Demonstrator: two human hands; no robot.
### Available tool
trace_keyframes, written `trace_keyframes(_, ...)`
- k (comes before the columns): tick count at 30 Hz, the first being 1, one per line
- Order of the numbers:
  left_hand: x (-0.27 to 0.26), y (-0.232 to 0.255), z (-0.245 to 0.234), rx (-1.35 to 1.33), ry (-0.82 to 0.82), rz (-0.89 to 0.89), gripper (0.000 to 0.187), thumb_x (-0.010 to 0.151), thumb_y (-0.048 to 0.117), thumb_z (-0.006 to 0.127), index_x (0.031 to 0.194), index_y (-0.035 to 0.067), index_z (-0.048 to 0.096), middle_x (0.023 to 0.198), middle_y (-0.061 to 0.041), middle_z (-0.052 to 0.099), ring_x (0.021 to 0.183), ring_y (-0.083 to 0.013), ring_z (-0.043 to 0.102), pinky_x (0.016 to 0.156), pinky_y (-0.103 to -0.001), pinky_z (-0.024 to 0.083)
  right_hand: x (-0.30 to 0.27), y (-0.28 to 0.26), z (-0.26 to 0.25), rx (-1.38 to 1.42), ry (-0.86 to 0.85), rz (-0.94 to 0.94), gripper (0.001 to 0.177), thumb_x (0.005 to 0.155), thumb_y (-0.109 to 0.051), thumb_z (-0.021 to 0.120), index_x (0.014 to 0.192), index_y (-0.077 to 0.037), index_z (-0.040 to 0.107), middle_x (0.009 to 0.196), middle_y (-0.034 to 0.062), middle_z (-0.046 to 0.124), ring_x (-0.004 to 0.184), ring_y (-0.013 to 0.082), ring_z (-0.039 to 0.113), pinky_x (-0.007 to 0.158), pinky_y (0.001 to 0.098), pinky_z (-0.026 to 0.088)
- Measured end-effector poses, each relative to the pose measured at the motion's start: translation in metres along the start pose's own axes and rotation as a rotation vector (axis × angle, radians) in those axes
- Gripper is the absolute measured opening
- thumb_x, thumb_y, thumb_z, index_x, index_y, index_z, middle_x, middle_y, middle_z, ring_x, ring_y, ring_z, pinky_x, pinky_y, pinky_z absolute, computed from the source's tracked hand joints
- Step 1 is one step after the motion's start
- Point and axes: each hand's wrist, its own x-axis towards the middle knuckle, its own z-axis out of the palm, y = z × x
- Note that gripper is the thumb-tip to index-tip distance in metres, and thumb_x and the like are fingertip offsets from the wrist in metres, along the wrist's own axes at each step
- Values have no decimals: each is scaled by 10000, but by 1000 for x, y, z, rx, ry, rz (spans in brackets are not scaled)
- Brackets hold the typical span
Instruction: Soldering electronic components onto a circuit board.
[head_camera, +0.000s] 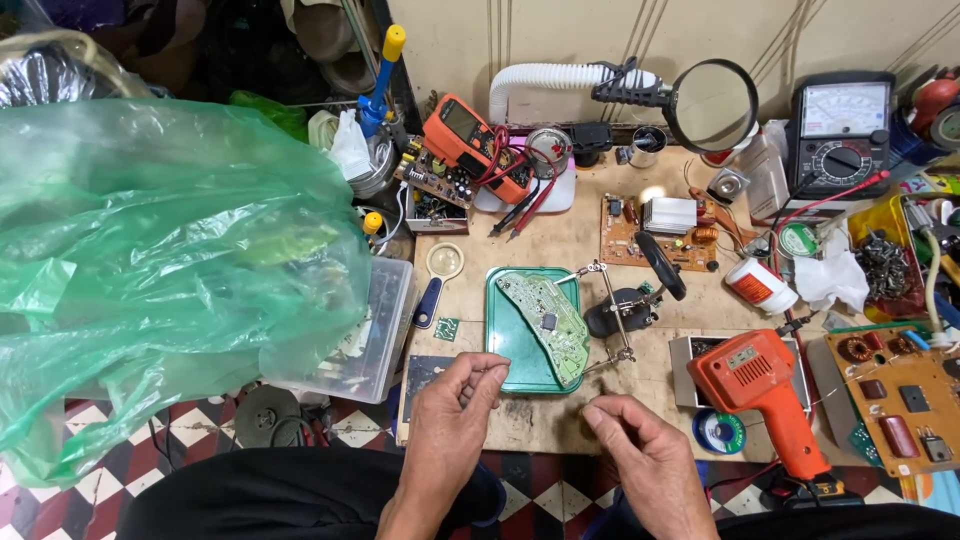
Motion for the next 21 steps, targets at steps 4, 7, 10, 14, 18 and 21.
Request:
trace_keyframes(4, 0, 0, 0, 26, -8, 34, 223, 1075, 279, 732, 1179, 144, 875, 784, 58, 605, 732, -75, 519, 655, -253, 472, 2, 5, -1, 4, 20, -60, 201, 1022, -163, 805, 1036, -5, 930, 836, 29, 691, 816, 141, 586, 782, 281, 499)
trace_keyframes(7, 1, -3, 0, 89, -11, 83, 235, 1088, 320, 706, 1168, 163, 861, 716, 60, 503, 681, -89, 453, 626, -285, 422, 1, -4, 0, -8, 15, -7, 205, 1046, -163, 782, 1033, -6, 913, 787, 51, 657, 724, 166, 586, 691, 314, 536)
trace_keyframes(10, 0, -1, -1, 109, -95, 130, 211, 1112, 270, 677, 1174, 154, 842, 698, 61, 480, 644, -87, 435, 588, -283, 386, 6, -8, -4, 9, 1, 14, 203, 1062, -168, 774, 1014, 2, 872, 821, 67, 641, 778, 188, 556, 739, 332, 497)
trace_keyframes(14, 0, 0, 6, 262, -215, 165, 255, 1113, 250, 642, 1332, 196, 760, 807, 42, 620, 674, -91, 553, 584, -260, 531, -2, -40, 0, -86, -149, 204, 362, 1004, -335, 716, 1308, -177, 833, 1167, 99, 848, 1070, 228, 773, 973, 354, 604)
trace_keyframes(18, -1, 12, 12, 360, -295, 214, 290, 1116, 264, 606, 1381, 207, 711, 896, 2, 712, 753, -137, 650, 689, -341, 600, 12, 8, 16, 106, -310, -130, 432, 964, -104, 802, 1394, -72, 814, 994, 88, 899, 955, 145, 816, 923, 289, 685)
trace_keyframes(21, -1, 16, 10, 331, -279, 179, 278, 1113, 288, 639, 1368, 209, 718, 790, 21, 579, 727, -145, 528, 695, -341, 478, 11, 8, 15, -109, -186, -264, 86, 964, -138, 844, 943, -89, 911, 905, -28, 848, 811, 83, 686, 759, 257, 560)
